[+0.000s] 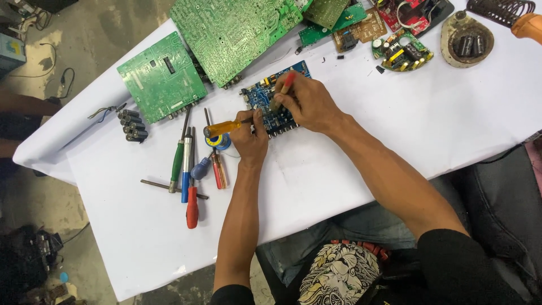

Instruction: Repairing an electronic circuit board by soldering and cleaning components on a workbench.

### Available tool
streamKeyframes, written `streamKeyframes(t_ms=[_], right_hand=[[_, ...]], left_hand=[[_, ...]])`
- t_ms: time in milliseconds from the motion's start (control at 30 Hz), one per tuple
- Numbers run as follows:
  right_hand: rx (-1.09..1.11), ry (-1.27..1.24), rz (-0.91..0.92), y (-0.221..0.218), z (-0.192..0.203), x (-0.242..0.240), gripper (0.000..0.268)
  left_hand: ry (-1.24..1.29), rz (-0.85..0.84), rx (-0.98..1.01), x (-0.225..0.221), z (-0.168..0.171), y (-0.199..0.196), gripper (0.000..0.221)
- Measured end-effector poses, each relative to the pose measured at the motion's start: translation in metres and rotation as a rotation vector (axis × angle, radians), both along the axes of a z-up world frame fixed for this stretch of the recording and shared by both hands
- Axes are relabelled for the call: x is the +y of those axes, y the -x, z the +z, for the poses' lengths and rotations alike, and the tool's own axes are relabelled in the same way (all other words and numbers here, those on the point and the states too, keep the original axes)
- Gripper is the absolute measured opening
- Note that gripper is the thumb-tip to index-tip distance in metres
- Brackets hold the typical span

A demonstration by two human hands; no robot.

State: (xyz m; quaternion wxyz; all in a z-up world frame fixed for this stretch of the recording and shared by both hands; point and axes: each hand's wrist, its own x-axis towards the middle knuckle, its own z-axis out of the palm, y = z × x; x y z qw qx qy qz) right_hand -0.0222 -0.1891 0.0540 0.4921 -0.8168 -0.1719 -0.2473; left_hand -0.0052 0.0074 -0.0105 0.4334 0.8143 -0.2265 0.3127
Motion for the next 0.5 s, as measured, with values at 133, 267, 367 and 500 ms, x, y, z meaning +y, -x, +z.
streamKeyframes(t_ms=[133,267,367,500], right_hand=[[-0.033,0.028,-0.048,-0.004,-0.011,-0.004,0.018],[-0.079,0.109,-0.113,-0.006,-0.014,-0.003,0.017],[-0.054,0.059,-0.065,-0.004,-0.014,0.0,0.016],[-0.049,0.017,-0.042,-0.004,-0.017,0.005,0.016]], left_hand=[[0.016,0.0,0.011,-0.001,-0.001,0.0,0.013],[0.007,-0.004,0.016,-0.002,0.005,0.002,0.011],[0.026,-0.011,0.036,-0.002,0.006,0.003,0.011],[0.024,-0.013,0.031,-0.002,0.009,0.004,0.01]])
